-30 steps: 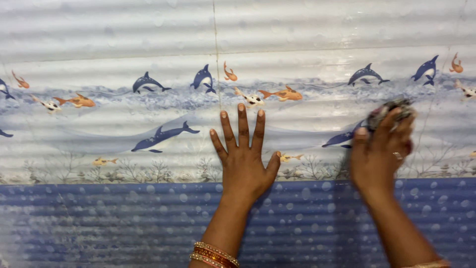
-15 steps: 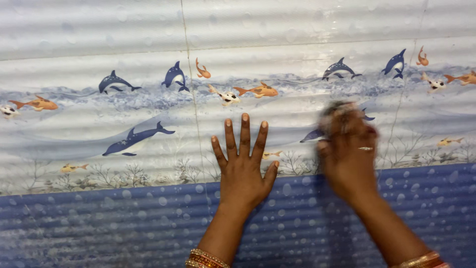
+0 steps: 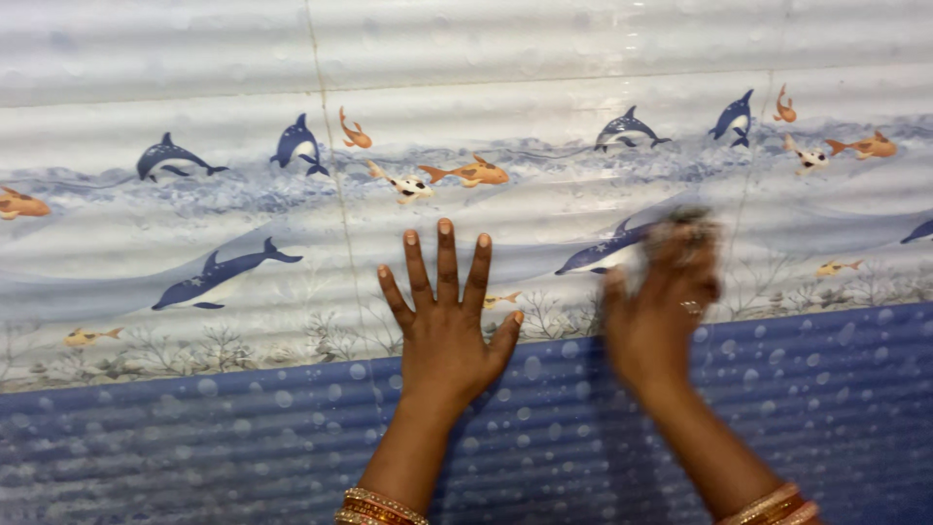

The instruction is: The person cleans wall tiles by scrubbing them with a small cloth held in the right hand and using the left hand to provide support.

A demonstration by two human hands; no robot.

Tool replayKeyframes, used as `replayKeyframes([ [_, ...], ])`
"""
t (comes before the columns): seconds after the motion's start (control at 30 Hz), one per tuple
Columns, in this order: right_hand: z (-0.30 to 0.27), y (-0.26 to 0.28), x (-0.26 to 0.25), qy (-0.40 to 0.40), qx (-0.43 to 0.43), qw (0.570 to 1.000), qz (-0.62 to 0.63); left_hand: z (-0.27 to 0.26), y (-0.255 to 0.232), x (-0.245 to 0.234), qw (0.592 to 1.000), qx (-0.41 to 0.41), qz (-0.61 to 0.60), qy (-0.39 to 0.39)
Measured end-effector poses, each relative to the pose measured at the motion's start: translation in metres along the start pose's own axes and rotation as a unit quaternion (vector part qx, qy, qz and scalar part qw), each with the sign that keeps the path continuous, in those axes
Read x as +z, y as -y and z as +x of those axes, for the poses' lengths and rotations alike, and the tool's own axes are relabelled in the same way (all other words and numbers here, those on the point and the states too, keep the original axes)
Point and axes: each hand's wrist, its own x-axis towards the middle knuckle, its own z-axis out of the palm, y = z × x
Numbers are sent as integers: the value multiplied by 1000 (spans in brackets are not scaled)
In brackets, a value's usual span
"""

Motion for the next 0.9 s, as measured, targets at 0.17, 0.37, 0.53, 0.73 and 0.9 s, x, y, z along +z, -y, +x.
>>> replayKeyframes([
  [0.17,-31,31,-2,82,-204,971,-89,3,-6,-2,1000,-2,-7,4],
  [0.37,1,-20,-19,43,-170,978,-110,4,-15,3,1000,-14,-21,5],
  [0.53,25,-82,-40,-34,-46,996,-72,4,-13,8,1000,-14,-15,4],
  [0.73,33,-115,-34,-102,139,985,-6,4,-14,9,1000,-16,-15,0],
  [0.9,6,-58,9,-75,93,993,10,5,-14,8,1000,-25,-5,12],
])
